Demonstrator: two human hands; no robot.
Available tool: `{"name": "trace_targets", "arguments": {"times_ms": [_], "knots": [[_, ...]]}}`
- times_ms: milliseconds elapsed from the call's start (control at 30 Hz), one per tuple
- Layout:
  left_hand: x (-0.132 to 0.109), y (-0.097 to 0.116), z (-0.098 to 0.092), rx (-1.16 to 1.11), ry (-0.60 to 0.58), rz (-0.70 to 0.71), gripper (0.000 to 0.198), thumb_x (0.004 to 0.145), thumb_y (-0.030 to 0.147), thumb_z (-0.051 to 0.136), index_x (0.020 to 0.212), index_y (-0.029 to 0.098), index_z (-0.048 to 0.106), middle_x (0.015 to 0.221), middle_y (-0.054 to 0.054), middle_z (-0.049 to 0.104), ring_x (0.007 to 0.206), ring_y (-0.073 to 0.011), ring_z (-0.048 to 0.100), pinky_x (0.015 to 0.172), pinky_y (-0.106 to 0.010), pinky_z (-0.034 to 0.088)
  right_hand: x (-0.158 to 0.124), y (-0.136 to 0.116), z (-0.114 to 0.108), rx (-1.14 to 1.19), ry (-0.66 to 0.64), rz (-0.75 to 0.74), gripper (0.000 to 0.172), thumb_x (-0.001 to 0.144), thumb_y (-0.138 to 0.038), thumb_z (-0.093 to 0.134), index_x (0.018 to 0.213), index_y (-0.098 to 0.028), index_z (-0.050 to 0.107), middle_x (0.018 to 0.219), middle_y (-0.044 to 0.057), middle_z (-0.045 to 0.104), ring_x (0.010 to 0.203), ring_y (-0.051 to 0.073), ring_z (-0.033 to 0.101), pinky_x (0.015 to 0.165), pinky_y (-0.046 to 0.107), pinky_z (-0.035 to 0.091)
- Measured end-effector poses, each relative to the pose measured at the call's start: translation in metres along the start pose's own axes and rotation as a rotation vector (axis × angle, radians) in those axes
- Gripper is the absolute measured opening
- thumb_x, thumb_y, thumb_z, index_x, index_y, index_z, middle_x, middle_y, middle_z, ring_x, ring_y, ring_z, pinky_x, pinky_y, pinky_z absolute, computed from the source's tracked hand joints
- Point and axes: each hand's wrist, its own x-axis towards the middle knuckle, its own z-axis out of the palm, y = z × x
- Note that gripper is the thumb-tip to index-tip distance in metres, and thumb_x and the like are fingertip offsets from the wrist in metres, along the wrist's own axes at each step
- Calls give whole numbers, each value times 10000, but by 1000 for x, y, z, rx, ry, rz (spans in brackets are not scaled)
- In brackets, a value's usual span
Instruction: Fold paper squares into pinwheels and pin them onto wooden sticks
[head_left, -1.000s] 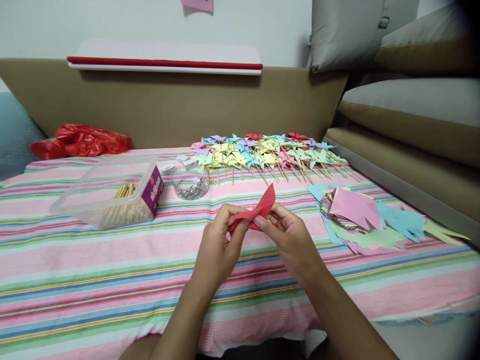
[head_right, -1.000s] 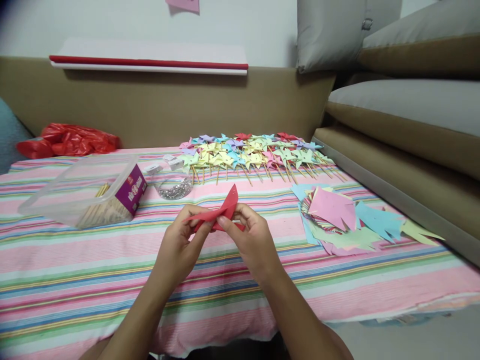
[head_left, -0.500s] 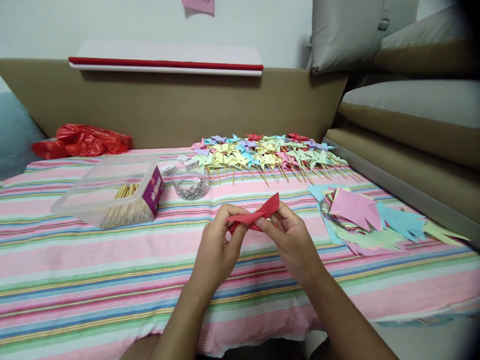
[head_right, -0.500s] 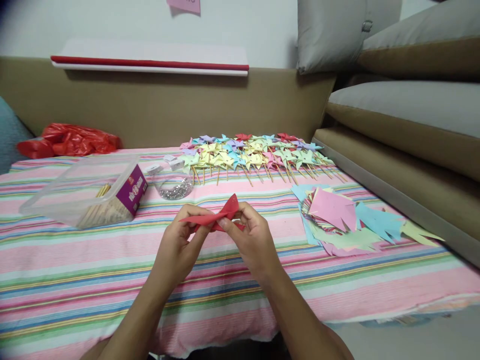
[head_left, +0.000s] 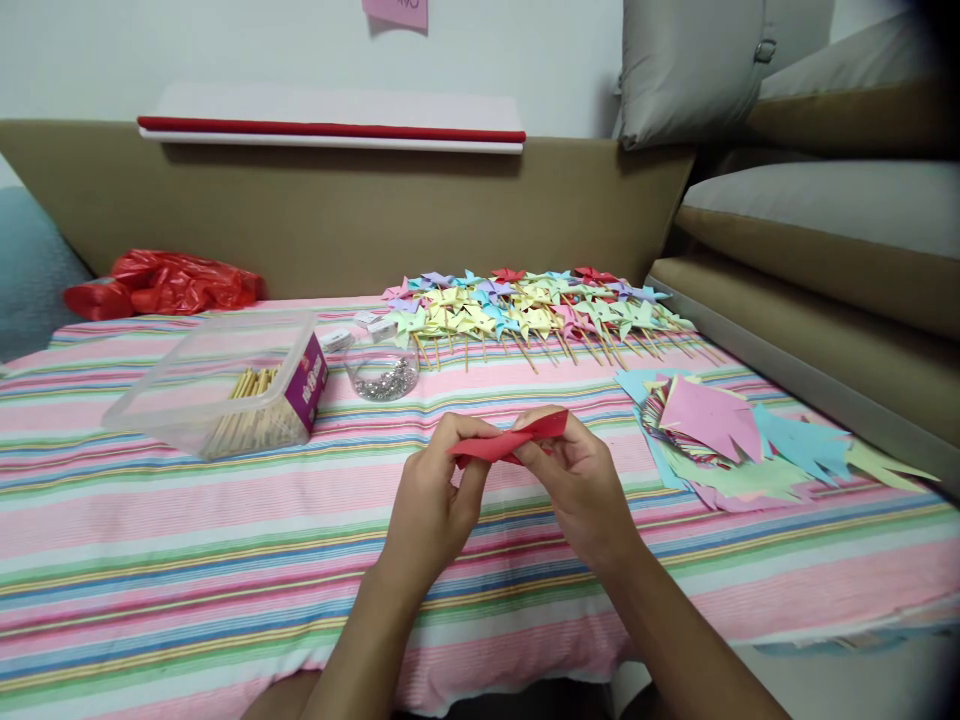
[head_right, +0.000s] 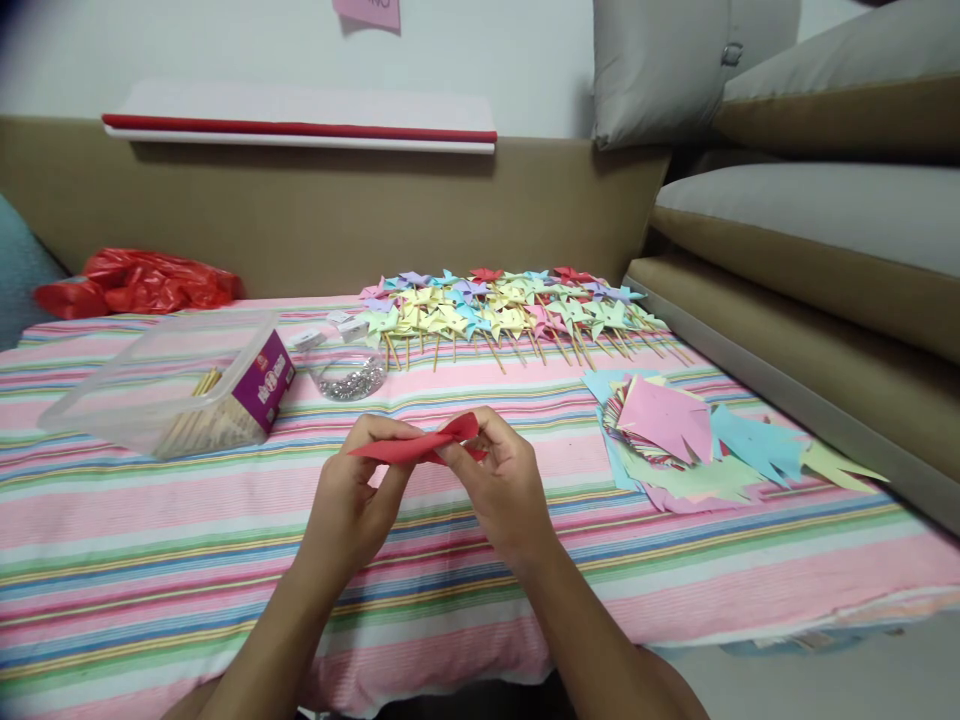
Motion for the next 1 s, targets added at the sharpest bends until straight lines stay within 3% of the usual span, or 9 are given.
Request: {"name": "trace_targets", "arguments": {"times_ms": [133,267,567,800,1000], "knots": [[-1,1,-3,149,65,172,279,911,42,529,1108,235,571,965,11,714,837,-116,700,694,-198,527,-2,0,0,-151,27,-192,109,905,-194,694,954,-290,706,927,-31,651,916,137,615,846,279,506],[-2,-1,-7,253,78,321,352,863,29,530,1147,234,561,1022,1,751,909,-142,720,791,-233,540,-3,-5,-5,-350,-27,-397,219,920,-120,649,1028,-302,704,977,-5,673,971,171,626,873,334,502],[-1,-2,-5,178,61,297,343,920,26,524,1187,236,567,1163,-45,745,1090,-161,691,948,-300,532,-4,-18,-8,-554,-82,-536,218,930,-72,591,1024,-260,650,958,16,668,956,184,620,860,360,502],[0,0,-3,197,87,259,252,930,54,553,1113,217,612,1097,-43,751,1048,-164,690,903,-286,525,-2,-12,-6,-552,-66,-498,194,943,-119,593,1041,-272,661,983,19,667,979,189,626,880,355,497],[3,-5,-2,211,32,62,173,973,137,511,1064,221,632,1038,-51,739,927,-183,708,759,-284,531,6,1,0,-410,-22,-245,70,952,-235,599,961,-239,668,962,24,662,950,187,639,886,329,501]]}}
